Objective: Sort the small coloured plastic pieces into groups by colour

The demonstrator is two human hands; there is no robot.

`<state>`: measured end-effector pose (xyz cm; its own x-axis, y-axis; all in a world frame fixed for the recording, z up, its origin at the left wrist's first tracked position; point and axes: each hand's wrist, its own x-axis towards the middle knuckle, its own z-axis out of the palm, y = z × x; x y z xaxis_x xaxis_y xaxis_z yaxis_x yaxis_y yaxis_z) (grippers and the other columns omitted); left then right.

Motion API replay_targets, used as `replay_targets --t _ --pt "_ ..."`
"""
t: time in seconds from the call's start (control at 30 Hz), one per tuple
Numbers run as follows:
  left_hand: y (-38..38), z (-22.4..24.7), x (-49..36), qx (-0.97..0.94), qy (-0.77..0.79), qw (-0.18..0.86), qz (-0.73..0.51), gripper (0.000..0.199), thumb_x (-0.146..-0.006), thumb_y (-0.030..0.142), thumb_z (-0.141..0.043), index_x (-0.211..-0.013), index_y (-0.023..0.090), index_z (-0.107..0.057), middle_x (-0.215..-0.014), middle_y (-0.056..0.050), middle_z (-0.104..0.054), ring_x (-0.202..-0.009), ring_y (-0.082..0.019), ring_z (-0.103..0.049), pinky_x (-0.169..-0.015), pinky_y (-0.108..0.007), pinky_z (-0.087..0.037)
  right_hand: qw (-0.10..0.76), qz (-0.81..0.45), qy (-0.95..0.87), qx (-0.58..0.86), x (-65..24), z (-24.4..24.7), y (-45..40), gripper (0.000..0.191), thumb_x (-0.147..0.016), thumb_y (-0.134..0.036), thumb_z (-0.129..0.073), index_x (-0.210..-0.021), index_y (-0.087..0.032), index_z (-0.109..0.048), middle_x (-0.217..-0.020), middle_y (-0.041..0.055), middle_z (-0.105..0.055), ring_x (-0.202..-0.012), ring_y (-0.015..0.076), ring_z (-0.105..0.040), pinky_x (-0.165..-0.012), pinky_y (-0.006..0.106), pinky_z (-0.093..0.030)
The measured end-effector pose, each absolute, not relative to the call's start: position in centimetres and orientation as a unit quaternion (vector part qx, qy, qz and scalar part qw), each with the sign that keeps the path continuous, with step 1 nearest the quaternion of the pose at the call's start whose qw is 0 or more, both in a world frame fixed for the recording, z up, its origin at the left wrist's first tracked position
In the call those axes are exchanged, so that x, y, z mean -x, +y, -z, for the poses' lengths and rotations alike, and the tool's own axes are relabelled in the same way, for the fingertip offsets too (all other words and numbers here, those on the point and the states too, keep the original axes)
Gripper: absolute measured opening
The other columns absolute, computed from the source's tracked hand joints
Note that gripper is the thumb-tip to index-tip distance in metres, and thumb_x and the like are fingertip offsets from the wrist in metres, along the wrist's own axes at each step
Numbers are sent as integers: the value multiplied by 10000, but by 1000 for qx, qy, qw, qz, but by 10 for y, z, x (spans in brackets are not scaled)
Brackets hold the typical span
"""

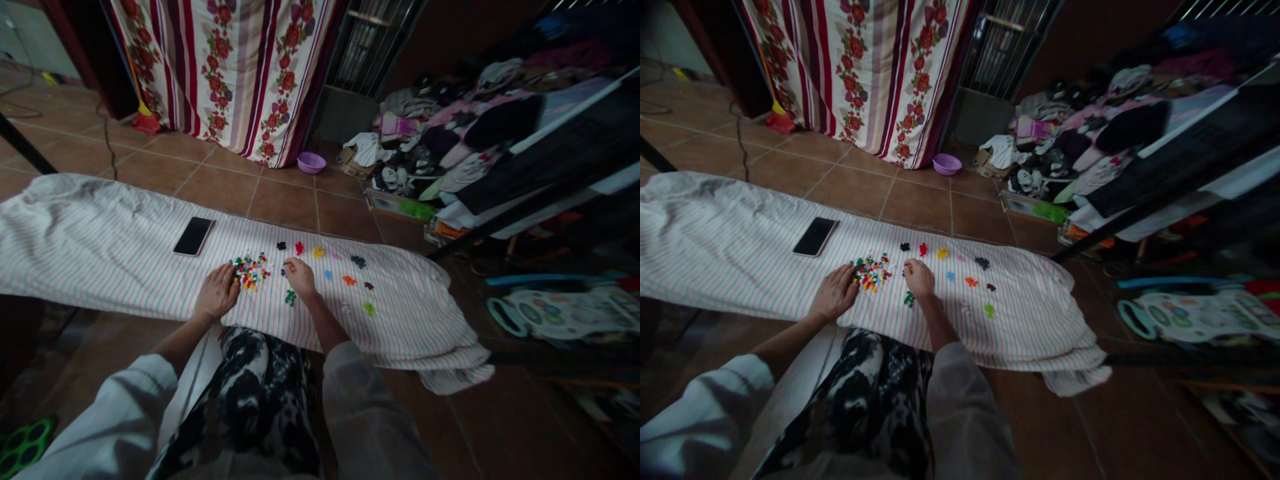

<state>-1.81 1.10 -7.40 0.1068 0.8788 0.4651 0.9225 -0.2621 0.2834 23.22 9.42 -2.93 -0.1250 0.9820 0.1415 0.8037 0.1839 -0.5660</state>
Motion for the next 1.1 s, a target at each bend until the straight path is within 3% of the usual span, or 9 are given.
replay_targets --t 0.23,0.53,0.87,1.1 --pt "11 73 18 743 -607 33 280 499 -936 374 -361 -1328 93 -490 -1359 -205 -552 -1305 -312 -472 -1074 -509 -402 249 -139 -740 609 -251 41 58 280 -851 -152 -449 -967 -219 -695 -957 47 -695 -942 184 -624 -901 289 -448" --pt "11 72 17 743 -605 44 283 489 -932 374 -371 -1313 97 -504 -1351 -195 -562 -1300 -306 -481 -1076 -496 -406 179 -126 -778 589 -264 48 45 261 -824 -133 -467 -897 -212 -705 -922 38 -707 -907 182 -621 -864 280 -448" --pt "11 75 20 756 -594 39 272 481 -940 371 -349 -1310 103 -499 -1344 -199 -566 -1315 -309 -463 -1078 -516 -392 205 -148 -794 554 -259 52 34 255 -871 -163 -490 -1021 -173 -695 -1019 97 -683 -1009 217 -586 -961 339 -432" --pt "11 72 19 755 -593 47 276 485 -944 365 -346 -1309 87 -504 -1337 -201 -573 -1310 -309 -472 -1072 -502 -407 210 -126 -797 552 -255 55 19 218 -856 -211 -586 -1053 -208 -681 -1051 84 -647 -1000 228 -558 -936 350 -433"
